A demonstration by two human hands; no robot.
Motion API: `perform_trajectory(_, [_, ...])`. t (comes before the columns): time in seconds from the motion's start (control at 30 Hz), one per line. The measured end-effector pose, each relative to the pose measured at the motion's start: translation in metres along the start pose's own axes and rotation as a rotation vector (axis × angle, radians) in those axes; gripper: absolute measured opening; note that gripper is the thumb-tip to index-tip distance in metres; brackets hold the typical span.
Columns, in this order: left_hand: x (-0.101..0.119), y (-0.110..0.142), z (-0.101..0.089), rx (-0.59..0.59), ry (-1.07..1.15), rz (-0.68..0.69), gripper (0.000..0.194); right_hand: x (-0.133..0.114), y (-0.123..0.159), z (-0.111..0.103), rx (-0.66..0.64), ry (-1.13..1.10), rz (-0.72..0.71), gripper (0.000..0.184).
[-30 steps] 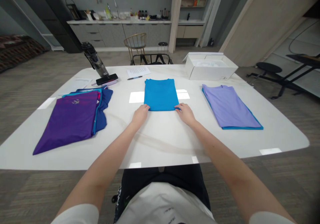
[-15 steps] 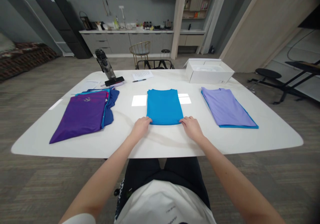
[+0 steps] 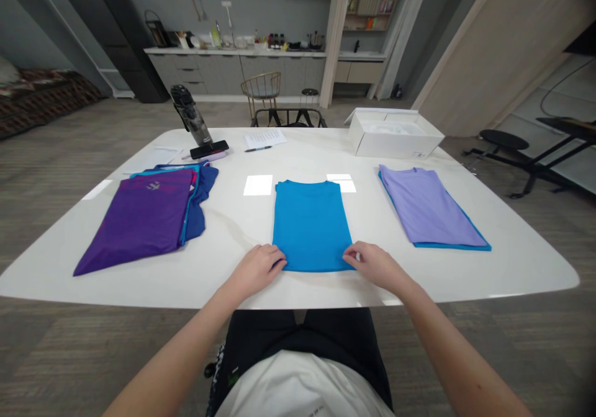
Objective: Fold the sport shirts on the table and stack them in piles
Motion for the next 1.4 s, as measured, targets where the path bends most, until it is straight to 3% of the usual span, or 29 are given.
perform_trajectory(0.1, [-0.020,-0.029,-0.014,0.071,0.007,-0.052,0.028,0.020,-0.038,-0.008,0.073,-0.008,0.076,0.030])
perform_trajectory(0.17, [-0.039,-0.056,-0.026,0.157,-0.024,-0.135,0.027,0.032,-0.072,-0.010,0.079,0.023,0.121,0.046])
perform_trajectory(0.23, [-0.058,-0.085,-0.038,0.237,-0.052,-0.224,0.031,0.042,-0.110,-0.011,0.074,0.060,0.143,0.065])
perform_trajectory(0.33, [-0.084,-0.130,-0.056,0.322,-0.036,-0.334,0.042,0.058,-0.164,-0.016,0.089,0.062,0.198,0.074])
perform_trajectory(0.47, [-0.110,-0.179,-0.068,0.267,0.039,-0.514,0.057,0.073,-0.218,-0.021,0.061,0.031,0.221,0.079])
perform_trajectory(0.6, [-0.126,-0.205,-0.070,0.229,0.082,-0.649,0.062,0.073,-0.242,-0.021,0.024,-0.010,0.207,0.080])
perform_trajectory(0.67, [-0.130,-0.212,-0.067,0.220,0.126,-0.678,0.059,0.069,-0.245,-0.021,0.033,-0.049,0.210,0.074])
perform_trajectory(0.83, [-0.130,-0.214,-0.060,0.241,0.244,-0.626,0.029,0.060,-0.240,-0.021,0.108,-0.282,0.203,0.025])
perform_trajectory(0.93, [-0.120,-0.208,-0.063,0.311,0.262,-0.519,0.018,0.057,-0.228,-0.024,0.220,-0.511,0.167,0.023])
perform_trajectory(1.13, [-0.089,-0.192,-0.078,0.453,0.356,-0.236,0.019,0.051,-0.182,-0.042,0.366,-0.916,0.050,0.025])
perform_trajectory(1.27, [-0.061,-0.183,-0.087,0.533,0.412,-0.069,0.023,0.055,-0.141,-0.054,0.473,-0.971,-0.016,0.026])
perform_trajectory(1.4, [-0.018,-0.188,-0.087,0.503,0.402,0.091,0.027,0.069,-0.097,-0.060,0.624,-0.888,-0.050,0.018])
Point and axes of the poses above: each hand's wrist, its own y-axis away from the middle knuckle, its own z-axis out of the palm, x = y × z, the point moved 5 cm from there along -y, towards the middle knuckle, and after that the axes turned 14 degrees about y, right-handed, at the moved point
